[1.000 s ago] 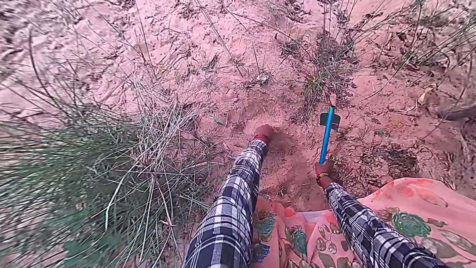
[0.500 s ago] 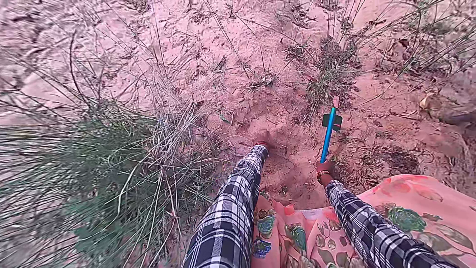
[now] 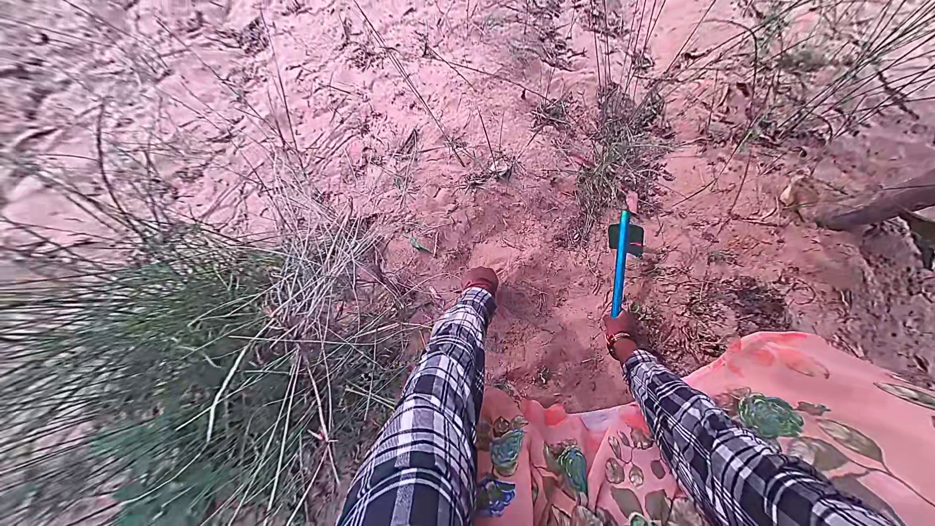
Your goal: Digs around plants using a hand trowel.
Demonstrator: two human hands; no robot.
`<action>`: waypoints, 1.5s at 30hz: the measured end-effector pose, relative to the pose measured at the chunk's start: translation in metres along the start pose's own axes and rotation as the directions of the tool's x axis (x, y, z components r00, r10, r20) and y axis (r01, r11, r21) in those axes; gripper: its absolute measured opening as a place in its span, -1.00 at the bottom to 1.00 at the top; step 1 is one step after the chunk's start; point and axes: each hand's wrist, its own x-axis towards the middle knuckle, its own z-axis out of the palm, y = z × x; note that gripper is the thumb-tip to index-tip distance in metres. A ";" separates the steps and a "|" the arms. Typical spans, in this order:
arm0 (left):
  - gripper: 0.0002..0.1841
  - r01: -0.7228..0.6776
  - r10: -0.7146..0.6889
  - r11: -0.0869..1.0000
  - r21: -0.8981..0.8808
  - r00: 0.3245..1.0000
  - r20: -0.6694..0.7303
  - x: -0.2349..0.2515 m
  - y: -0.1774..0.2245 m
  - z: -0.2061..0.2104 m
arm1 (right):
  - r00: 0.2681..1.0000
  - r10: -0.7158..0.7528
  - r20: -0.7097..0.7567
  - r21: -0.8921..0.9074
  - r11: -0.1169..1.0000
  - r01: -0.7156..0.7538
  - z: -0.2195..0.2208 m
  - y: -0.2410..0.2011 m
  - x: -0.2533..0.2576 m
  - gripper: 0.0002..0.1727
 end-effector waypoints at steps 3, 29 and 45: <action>-0.66 0.019 -0.035 0.989 -0.145 0.994 -0.107 0.003 -0.023 -0.028 | 1.000 -0.011 -0.009 0.009 1.000 0.011 -0.001 0.000 -0.002 -0.48; -0.31 -0.220 0.202 0.938 -0.268 0.975 -0.094 0.046 0.009 0.019 | 0.997 -0.047 -0.060 0.050 0.998 0.050 0.006 0.004 0.003 -0.41; -0.60 -0.122 0.137 0.967 -0.222 0.989 0.052 0.029 -0.005 0.010 | 0.931 -0.358 -0.069 0.013 0.933 0.360 0.015 -0.059 -0.058 -0.49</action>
